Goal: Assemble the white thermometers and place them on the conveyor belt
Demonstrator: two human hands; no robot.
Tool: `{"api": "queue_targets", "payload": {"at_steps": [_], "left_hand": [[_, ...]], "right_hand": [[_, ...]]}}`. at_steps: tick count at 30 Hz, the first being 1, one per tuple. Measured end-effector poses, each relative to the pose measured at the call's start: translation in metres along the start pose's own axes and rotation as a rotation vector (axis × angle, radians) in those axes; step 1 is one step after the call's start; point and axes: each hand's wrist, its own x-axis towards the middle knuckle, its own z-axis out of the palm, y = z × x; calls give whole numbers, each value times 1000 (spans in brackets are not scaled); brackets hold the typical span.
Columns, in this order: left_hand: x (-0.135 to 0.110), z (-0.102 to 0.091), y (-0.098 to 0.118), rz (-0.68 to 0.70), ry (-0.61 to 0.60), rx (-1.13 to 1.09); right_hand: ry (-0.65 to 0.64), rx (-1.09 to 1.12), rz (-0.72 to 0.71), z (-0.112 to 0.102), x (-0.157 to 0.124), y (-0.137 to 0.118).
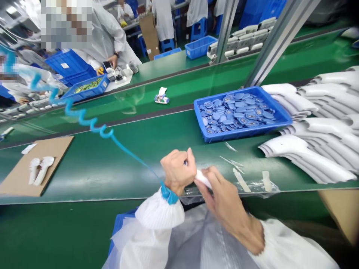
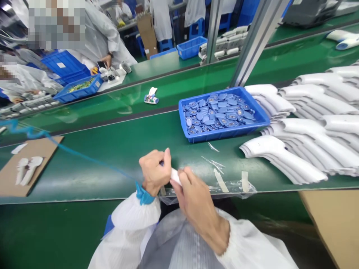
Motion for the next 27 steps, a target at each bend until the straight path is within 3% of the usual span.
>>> {"api": "queue_targets", "payload": {"at_steps": [3,5,7,9,10,12,16,18,20,22,27], "left_hand": [[8,-6,-3,-6,-162,-84],[4,-13,-8,-62,-226,-231],[-6,-17,-14,-104,-155,-399],[-18,-16,-19,-177,-6,-511],[-23,-13,-21,-243,62,-526],[-25,-5,-23,-389,147,-490],[-9,10,-23,-477,121,-384],[2,15,-22,-494,124,-291],[9,16,-21,-504,135,-185],[12,11,-19,-477,89,-193],[4,-24,-10,-371,-296,-794]], "right_hand": [[-29,125,114,0,2,4],[-46,275,313,-3,7,10],[-133,481,641,-7,15,15],[-356,720,953,-10,22,18],[-488,817,1025,-10,25,17],[-642,837,923,-8,27,13],[-541,303,345,8,23,-2],[-511,95,223,18,21,-8],[-482,41,210,23,20,-8],[-446,155,249,22,19,-1],[-504,732,403,-4,23,29]]}}
